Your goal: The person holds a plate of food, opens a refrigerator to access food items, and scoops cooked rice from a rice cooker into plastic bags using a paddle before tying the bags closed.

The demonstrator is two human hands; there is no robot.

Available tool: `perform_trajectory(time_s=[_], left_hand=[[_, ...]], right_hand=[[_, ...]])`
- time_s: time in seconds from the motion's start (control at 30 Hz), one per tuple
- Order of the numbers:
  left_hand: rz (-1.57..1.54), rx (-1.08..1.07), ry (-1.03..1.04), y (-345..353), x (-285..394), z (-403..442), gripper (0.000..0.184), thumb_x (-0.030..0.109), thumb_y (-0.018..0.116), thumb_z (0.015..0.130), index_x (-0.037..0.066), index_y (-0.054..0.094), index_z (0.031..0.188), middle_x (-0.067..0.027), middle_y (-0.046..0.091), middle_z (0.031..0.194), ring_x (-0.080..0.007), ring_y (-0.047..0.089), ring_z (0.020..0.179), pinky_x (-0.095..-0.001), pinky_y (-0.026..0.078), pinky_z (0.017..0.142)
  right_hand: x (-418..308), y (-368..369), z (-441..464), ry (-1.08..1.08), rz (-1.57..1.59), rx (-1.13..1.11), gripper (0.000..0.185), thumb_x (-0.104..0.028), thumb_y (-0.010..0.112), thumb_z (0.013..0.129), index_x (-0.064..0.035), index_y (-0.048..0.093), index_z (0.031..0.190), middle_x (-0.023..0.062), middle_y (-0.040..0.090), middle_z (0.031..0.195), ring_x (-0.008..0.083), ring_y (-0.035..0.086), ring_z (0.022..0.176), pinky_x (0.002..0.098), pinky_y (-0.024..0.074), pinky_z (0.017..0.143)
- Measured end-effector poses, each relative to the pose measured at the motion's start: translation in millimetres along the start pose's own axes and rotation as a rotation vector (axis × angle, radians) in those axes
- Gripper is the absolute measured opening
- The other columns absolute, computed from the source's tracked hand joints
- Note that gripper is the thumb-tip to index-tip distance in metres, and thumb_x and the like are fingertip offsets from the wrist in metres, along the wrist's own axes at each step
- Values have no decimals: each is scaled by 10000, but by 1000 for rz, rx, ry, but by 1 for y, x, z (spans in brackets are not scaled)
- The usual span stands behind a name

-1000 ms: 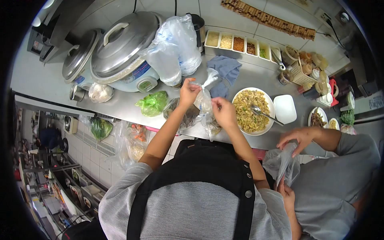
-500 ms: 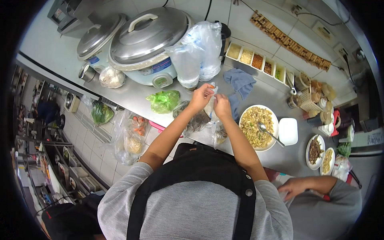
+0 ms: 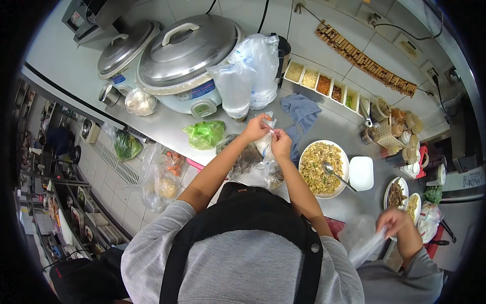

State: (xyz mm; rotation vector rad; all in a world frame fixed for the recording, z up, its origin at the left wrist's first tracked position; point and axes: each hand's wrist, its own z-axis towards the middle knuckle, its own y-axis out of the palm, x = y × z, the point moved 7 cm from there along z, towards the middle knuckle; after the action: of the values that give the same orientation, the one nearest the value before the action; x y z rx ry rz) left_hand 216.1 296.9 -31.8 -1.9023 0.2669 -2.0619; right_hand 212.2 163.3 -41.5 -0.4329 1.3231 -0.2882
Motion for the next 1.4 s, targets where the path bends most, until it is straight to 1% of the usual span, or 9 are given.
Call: perform_trajectory(time_s=[0.27, 0.7, 0.77, 0.83, 0.93, 1.03, 1.1, 1.33, 1.4], left_hand=[[-78, -5, -54, 3, -15, 2, 335, -5, 638, 608, 32, 500, 912, -106, 647, 703, -156, 633, 656, -285, 493, 601], [-167, -5, -65, 6, -25, 0, 374, 44, 646, 637, 22, 462, 962, -115, 620, 781, -156, 602, 713, -270, 478, 637], [-151, -2, -85, 4, -24, -1, 380, 45, 648, 635, 21, 463, 966, -108, 616, 770, -150, 598, 709, -268, 477, 629], [-136, 0, -106, 2, -26, -1, 386, 46, 650, 634, 19, 464, 971, -101, 612, 760, -144, 595, 704, -266, 475, 621], [-115, -12, -181, 2, -40, 6, 392, 45, 656, 626, 12, 471, 970, -93, 605, 732, -137, 586, 671, -262, 469, 597], [-115, -30, -213, 4, -46, 10, 399, 54, 665, 615, 3, 481, 964, -87, 601, 700, -128, 575, 631, -260, 461, 564], [-116, -83, -276, 6, -49, 9, 436, 186, 728, 558, 28, 525, 911, -119, 615, 698, -173, 604, 660, -286, 473, 619], [20, -36, -285, -1, -35, 8, 389, 124, 701, 584, 6, 517, 906, -90, 589, 676, -135, 567, 601, -270, 451, 535], [54, -26, -267, -2, -38, 8, 452, 235, 740, 553, 39, 550, 914, -144, 609, 736, -217, 603, 696, -309, 475, 638]], right_hand=[[32, 17, -2, 531, 478, 19, 148, -9, 585, 752, 24, 615, 893, 60, 621, 766, 85, 550, 663, 190, 419, 605], [26, 21, 2, 403, 509, -158, 168, -21, 538, 800, -3, 580, 962, 57, 623, 830, 69, 551, 701, 186, 418, 637], [24, 16, 6, 225, 259, -217, 169, -51, 574, 780, -28, 597, 946, 53, 610, 780, 124, 553, 717, 227, 427, 671], [-11, 4, 5, -455, -330, -85, 173, -108, 608, 738, -47, 621, 899, 63, 581, 748, 219, 534, 754, 288, 427, 722], [-170, -40, -52, -1151, -543, -1121, 181, -151, 594, 714, -68, 607, 873, 87, 559, 759, 294, 500, 784, 324, 416, 748], [-161, -22, -65, -1122, -829, -1194, 206, -152, 571, 704, -42, 557, 878, 124, 570, 806, 307, 524, 796, 349, 428, 740], [-153, -15, -68, -1132, -953, -1232, 273, -177, 585, 715, -61, 503, 948, 102, 560, 839, 289, 523, 782, 351, 424, 727], [-168, -33, -38, -1500, -89, -1403, 563, -268, 636, 755, -128, 313, 1194, 25, 526, 953, 226, 521, 735, 358, 411, 682], [-163, -38, -6, -1478, -21, -1296, 560, -266, 635, 755, -124, 311, 1189, 30, 527, 951, 229, 523, 739, 362, 412, 682]])
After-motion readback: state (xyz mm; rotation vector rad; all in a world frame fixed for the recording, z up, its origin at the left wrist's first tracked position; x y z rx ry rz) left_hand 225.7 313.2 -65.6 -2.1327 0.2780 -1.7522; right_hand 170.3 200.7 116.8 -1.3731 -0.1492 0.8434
